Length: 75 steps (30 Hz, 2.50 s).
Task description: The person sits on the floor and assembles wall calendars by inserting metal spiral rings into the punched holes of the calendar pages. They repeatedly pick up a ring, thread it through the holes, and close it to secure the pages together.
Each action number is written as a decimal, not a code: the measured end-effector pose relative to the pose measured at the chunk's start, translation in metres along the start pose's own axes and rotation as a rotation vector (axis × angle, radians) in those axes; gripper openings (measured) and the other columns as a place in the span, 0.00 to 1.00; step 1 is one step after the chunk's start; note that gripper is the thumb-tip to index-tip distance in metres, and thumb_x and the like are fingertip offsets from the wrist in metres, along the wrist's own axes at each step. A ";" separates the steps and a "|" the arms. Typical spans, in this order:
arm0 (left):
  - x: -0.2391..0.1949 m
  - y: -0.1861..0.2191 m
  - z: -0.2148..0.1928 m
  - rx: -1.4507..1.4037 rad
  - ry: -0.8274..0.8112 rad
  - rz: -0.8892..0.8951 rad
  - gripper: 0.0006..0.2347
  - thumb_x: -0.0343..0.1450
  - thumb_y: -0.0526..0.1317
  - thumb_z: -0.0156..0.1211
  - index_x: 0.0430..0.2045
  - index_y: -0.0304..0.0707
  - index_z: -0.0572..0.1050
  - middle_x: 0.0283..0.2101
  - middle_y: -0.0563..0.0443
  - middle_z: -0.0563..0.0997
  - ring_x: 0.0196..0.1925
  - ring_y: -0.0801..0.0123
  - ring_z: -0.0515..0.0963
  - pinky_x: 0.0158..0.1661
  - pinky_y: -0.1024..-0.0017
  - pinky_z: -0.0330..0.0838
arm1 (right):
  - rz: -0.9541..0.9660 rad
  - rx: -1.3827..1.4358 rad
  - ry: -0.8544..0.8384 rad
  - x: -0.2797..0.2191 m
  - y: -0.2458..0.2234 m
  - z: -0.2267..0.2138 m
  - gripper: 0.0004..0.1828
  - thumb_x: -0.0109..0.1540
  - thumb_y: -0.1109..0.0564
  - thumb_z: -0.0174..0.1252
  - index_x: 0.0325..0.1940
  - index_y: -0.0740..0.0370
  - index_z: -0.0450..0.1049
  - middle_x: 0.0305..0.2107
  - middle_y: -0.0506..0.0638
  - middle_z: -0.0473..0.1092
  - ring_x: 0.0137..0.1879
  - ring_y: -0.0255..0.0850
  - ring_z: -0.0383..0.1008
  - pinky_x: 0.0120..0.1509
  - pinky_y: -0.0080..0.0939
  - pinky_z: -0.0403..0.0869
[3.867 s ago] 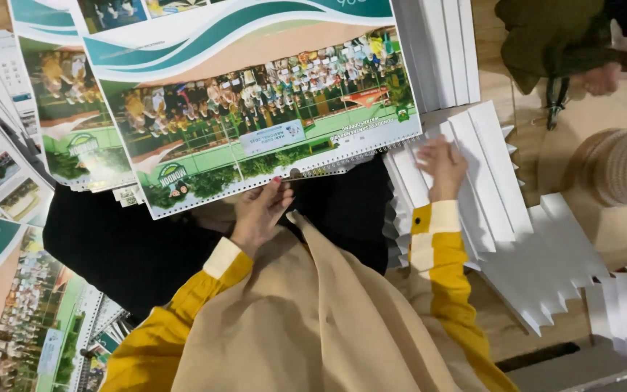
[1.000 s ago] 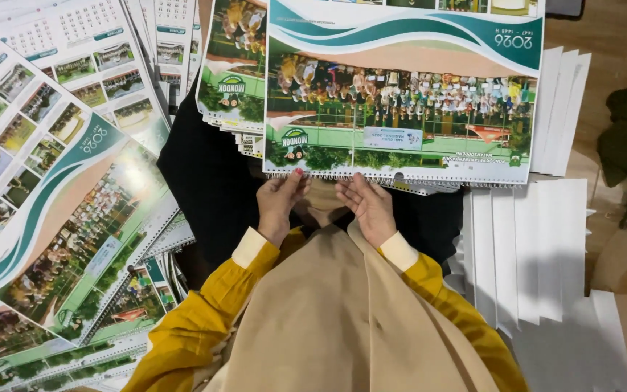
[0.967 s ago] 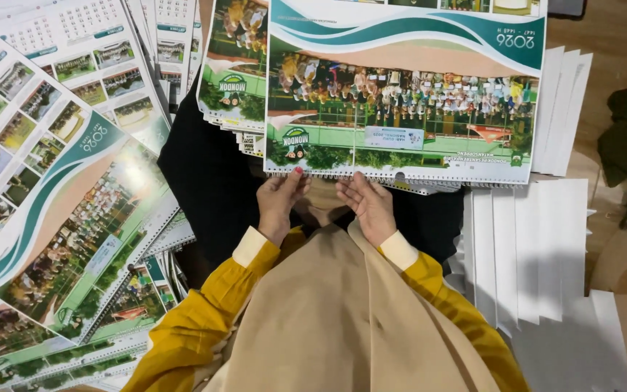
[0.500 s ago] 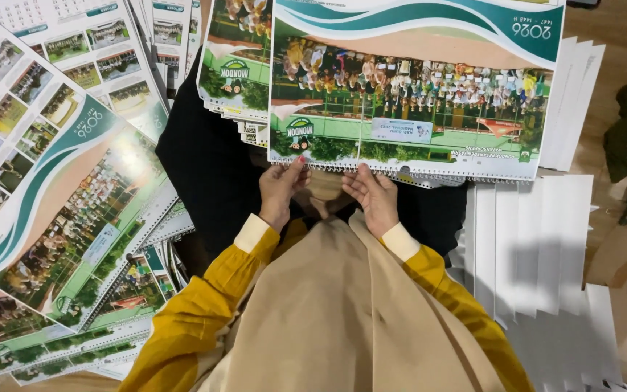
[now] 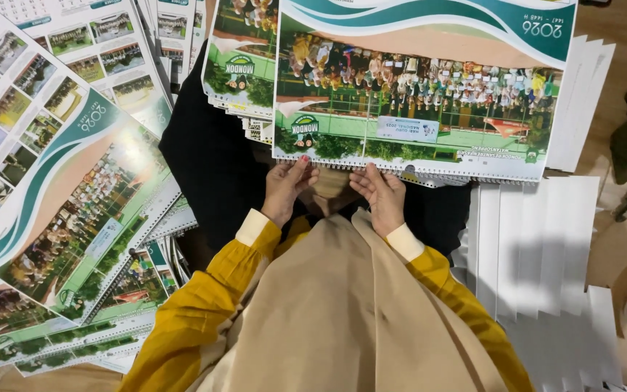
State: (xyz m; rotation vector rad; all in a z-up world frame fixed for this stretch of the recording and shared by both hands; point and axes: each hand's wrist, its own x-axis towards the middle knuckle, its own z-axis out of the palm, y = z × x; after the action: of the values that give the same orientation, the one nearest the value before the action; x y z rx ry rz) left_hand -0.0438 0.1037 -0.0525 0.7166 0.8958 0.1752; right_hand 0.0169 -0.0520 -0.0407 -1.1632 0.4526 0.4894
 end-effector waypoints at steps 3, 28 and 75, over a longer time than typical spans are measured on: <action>0.013 -0.012 -0.012 0.044 0.031 0.028 0.14 0.61 0.38 0.66 0.23 0.29 0.64 0.21 0.46 0.73 0.27 0.59 0.80 0.34 0.67 0.77 | -0.025 0.007 0.012 0.005 0.009 -0.006 0.16 0.56 0.56 0.60 0.29 0.68 0.59 0.29 0.66 0.70 0.32 0.49 0.76 0.40 0.48 0.77; 0.019 -0.016 -0.017 0.025 0.060 0.074 0.09 0.62 0.33 0.63 0.27 0.29 0.69 0.22 0.50 0.72 0.27 0.64 0.80 0.34 0.68 0.78 | -0.083 0.105 -0.005 0.021 0.023 -0.022 0.10 0.57 0.60 0.57 0.30 0.65 0.62 0.23 0.54 0.69 0.29 0.45 0.75 0.38 0.45 0.79; 0.008 -0.011 -0.008 0.187 0.068 0.191 0.08 0.61 0.34 0.65 0.27 0.32 0.71 0.23 0.52 0.74 0.25 0.72 0.78 0.31 0.73 0.78 | -0.213 0.065 -0.031 0.021 0.018 -0.039 0.09 0.62 0.54 0.49 0.33 0.61 0.60 0.23 0.51 0.68 0.31 0.47 0.76 0.37 0.43 0.78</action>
State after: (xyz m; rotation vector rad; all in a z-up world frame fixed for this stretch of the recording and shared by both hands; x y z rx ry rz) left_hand -0.0466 0.1030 -0.0679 0.9757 0.9158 0.2900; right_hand 0.0200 -0.0806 -0.0797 -1.1254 0.3109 0.3055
